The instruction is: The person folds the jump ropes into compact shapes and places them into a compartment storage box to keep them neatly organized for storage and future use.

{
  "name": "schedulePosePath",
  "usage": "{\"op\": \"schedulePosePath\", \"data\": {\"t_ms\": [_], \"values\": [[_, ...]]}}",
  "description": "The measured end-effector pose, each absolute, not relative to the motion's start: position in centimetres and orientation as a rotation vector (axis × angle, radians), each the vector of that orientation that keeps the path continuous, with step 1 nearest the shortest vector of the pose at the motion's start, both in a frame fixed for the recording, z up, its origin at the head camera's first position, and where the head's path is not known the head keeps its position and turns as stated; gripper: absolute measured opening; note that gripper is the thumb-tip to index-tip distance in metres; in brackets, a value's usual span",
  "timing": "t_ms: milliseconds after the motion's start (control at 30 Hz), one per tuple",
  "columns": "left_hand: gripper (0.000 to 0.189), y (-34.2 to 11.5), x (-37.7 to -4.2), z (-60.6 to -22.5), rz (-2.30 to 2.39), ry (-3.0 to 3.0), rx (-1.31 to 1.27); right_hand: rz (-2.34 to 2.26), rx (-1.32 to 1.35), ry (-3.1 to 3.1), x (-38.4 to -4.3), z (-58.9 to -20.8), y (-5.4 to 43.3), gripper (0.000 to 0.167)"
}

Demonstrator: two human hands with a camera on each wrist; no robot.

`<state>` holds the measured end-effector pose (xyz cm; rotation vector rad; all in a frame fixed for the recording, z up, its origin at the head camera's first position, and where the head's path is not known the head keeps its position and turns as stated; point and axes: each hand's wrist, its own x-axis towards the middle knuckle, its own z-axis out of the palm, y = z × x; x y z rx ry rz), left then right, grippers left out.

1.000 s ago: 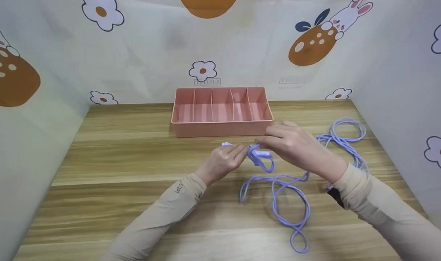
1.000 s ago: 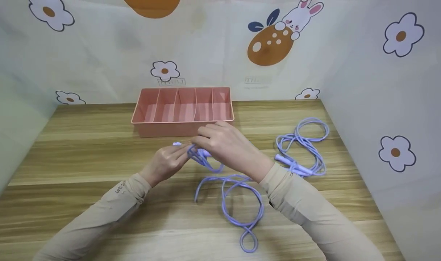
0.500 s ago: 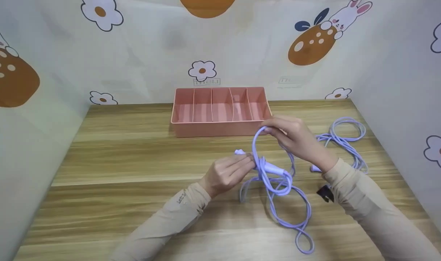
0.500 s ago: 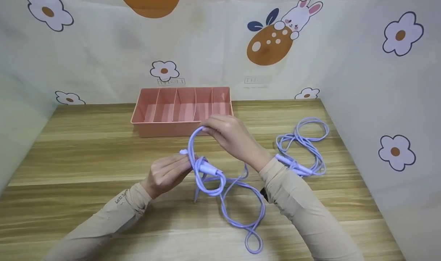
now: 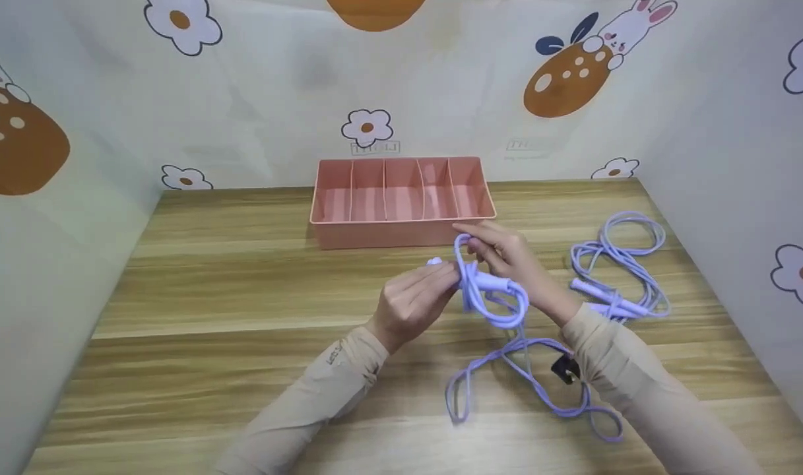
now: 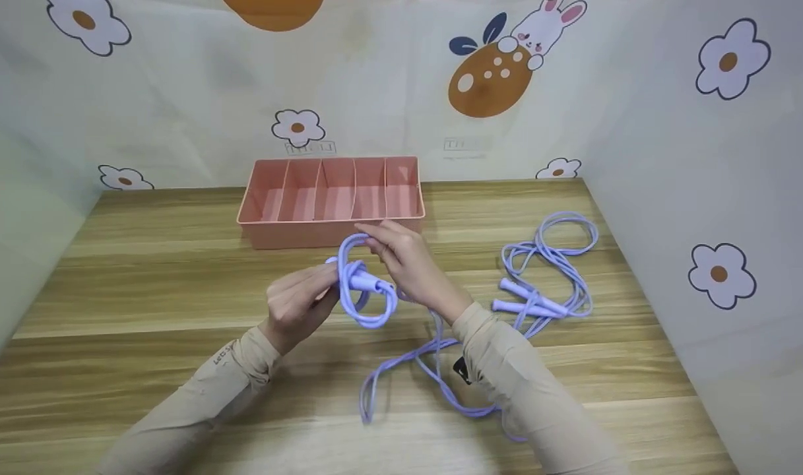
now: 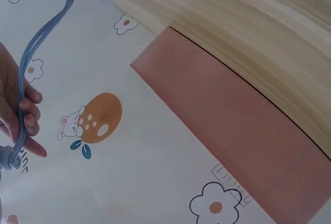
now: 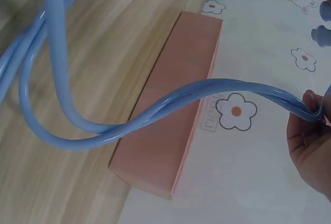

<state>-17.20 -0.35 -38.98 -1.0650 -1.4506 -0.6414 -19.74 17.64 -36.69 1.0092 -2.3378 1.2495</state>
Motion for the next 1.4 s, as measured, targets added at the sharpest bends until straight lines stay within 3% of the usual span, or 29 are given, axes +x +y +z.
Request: {"op": "schedulePosePath", "data": {"t_ms": [300,567,900,1400], "values": [[0.015,-0.5,-19.0,-39.0,-0.737,-1.562,-0.801,1.688,0.724,-2.488,-18.4,-39.3,15.9,0.017],[0.026,-0.8,-20.1,-39.4,-0.691,-1.624,-0.672,1.659,0.794,-2.674,-17.4,-39.7,14.8,0.014],[0.025,-1.8,-21.3,-39.6,-0.715,-1.71,-0.478,1.757,0.777,-2.805,-14.4,-39.4,14.3,0.045],[0.024,-2.9,-22.1,-39.8,-0.637,-1.821,-0.395,1.446,0.684,-2.823,-11.6,-38.5,14.4,0.032]]}}
